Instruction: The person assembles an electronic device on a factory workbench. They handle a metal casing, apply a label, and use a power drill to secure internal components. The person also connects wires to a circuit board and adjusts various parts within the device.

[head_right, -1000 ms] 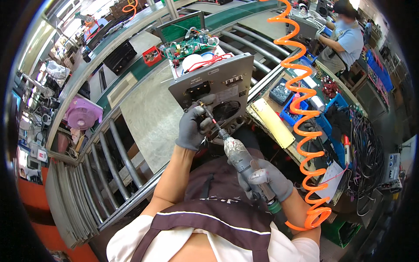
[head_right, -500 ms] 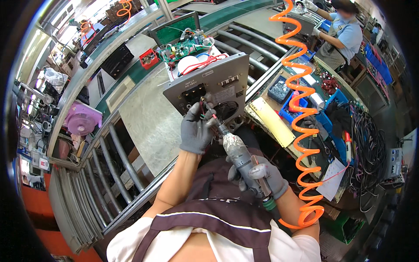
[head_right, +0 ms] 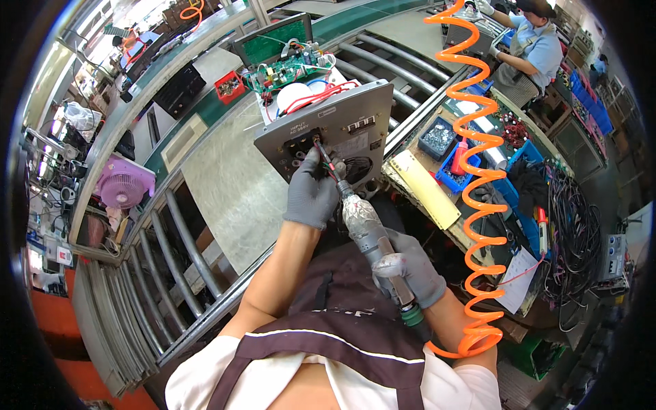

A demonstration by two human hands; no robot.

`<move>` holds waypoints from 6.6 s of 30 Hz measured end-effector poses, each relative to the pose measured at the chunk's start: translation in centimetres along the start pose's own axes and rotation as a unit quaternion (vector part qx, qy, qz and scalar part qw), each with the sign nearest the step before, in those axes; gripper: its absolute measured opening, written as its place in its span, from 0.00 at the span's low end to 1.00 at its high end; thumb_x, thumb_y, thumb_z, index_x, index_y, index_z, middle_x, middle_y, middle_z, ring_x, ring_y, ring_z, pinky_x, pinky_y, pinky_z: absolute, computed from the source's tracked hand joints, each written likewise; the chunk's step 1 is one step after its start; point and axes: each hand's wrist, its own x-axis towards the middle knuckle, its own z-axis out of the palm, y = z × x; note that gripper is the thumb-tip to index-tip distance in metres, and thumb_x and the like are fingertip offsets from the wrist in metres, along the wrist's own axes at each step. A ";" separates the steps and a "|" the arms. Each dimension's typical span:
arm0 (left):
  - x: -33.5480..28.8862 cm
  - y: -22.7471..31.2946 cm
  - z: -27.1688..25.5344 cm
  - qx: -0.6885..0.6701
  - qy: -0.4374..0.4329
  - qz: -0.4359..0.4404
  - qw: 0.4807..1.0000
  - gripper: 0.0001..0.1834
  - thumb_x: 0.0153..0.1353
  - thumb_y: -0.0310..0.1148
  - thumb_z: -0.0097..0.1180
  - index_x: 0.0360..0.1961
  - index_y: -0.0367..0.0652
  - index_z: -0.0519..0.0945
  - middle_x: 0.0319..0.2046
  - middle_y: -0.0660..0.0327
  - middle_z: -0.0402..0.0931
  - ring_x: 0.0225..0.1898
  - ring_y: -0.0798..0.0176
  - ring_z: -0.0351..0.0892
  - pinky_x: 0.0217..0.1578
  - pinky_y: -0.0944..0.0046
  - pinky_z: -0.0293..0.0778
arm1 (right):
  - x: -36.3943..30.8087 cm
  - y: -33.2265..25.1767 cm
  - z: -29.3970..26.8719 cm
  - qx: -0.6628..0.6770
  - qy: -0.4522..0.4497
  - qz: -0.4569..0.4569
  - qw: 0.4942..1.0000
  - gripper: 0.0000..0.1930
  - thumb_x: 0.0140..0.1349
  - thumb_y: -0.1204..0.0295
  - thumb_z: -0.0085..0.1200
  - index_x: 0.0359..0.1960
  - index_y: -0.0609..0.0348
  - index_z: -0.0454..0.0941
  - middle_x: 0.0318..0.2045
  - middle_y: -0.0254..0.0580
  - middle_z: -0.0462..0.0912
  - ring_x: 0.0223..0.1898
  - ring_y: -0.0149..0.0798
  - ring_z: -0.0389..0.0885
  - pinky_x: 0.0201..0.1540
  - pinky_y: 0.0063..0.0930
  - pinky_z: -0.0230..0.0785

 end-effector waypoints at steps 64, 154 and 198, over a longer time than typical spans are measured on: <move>-3.9 0.4 0.0 0.351 -0.070 0.129 0.925 0.16 0.64 0.42 0.48 0.43 0.41 0.75 0.13 0.75 0.54 0.12 0.78 0.45 0.13 0.73 0.47 | -1.3 0.9 -4.5 0.117 -0.101 0.066 0.986 0.36 0.40 0.65 0.59 0.53 0.68 0.64 0.29 0.40 0.75 0.20 0.29 0.76 0.20 0.15 0.69; -3.4 4.1 -3.8 0.099 -0.036 0.037 0.994 0.13 0.66 0.37 0.45 0.40 0.37 0.73 0.27 0.59 0.74 0.25 0.67 0.72 0.23 0.72 0.69 | -2.6 -1.3 0.0 -0.158 -0.093 0.061 0.981 0.36 0.36 0.70 0.60 0.53 0.67 0.66 0.36 0.33 0.73 0.35 0.26 0.69 0.42 0.19 0.62; -5.8 9.1 -0.6 0.575 -0.158 -0.025 0.803 0.12 0.56 0.35 0.56 0.31 0.35 0.79 0.13 0.66 0.69 0.09 0.78 0.58 0.10 0.77 0.52 | -3.8 -2.8 -0.1 -0.373 -0.090 0.037 0.923 0.36 0.37 0.67 0.65 0.52 0.63 0.66 0.39 0.35 0.73 0.40 0.29 0.70 0.48 0.24 0.63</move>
